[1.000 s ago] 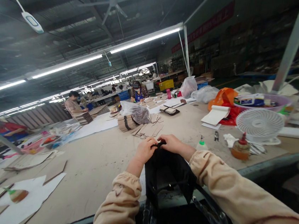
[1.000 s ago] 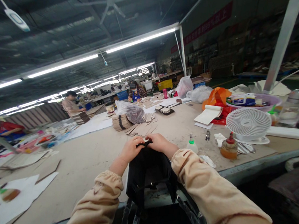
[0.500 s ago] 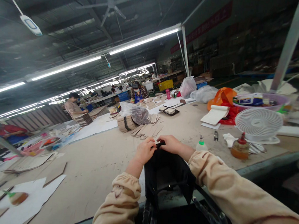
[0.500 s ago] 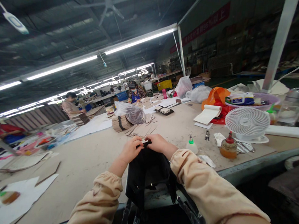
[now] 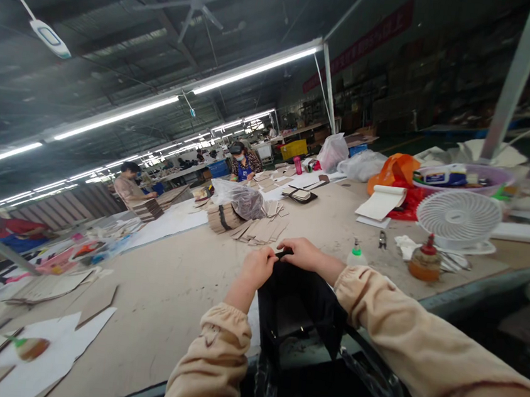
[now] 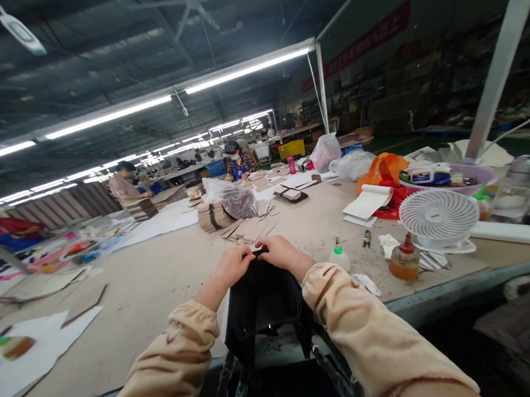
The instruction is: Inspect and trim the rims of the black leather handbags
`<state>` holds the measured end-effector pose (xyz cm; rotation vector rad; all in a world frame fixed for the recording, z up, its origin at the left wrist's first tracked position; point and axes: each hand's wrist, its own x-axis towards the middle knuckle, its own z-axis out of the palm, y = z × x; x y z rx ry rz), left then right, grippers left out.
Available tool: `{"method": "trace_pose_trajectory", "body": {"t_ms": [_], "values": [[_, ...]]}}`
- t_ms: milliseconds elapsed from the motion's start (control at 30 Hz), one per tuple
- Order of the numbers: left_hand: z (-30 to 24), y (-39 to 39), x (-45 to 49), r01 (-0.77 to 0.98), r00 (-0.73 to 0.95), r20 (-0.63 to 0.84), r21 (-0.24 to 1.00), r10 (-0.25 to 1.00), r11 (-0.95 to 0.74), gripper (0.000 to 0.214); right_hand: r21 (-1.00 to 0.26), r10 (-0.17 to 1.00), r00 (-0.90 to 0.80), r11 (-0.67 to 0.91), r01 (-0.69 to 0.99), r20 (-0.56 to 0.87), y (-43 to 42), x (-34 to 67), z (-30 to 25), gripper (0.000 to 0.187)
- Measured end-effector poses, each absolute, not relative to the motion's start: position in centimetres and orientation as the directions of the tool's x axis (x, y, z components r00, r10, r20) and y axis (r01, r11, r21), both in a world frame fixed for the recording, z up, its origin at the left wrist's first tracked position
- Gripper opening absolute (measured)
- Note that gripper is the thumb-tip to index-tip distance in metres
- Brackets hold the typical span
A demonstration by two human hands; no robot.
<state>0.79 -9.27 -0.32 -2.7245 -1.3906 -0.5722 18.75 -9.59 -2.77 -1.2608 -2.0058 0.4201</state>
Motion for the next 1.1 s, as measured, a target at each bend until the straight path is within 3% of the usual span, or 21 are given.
{"method": "trace_pose_trajectory", "body": {"t_ms": [400,633,1100], "values": [[-0.2,-9.7,1.3,0.838,0.474,0.320,0.123,0.820,-0.532,0.017,-0.680,0.883,-0.264,0.468,0.564,0.389,-9.5,19.1,-3.0,0.019],[0.0,-9.8,1.6,0.869,0.439,0.300,0.097,0.847,-0.485,0.016,-0.673,0.887,-0.288,0.461,0.579,0.360,-9.1,18.9,-3.0,0.021],[-0.6,-9.3,1.5,0.874,0.419,0.304,0.120,0.855,-0.471,0.014,-0.413,0.894,-0.295,0.423,0.806,0.338,-9.5,18.5,-1.7,0.018]]}}
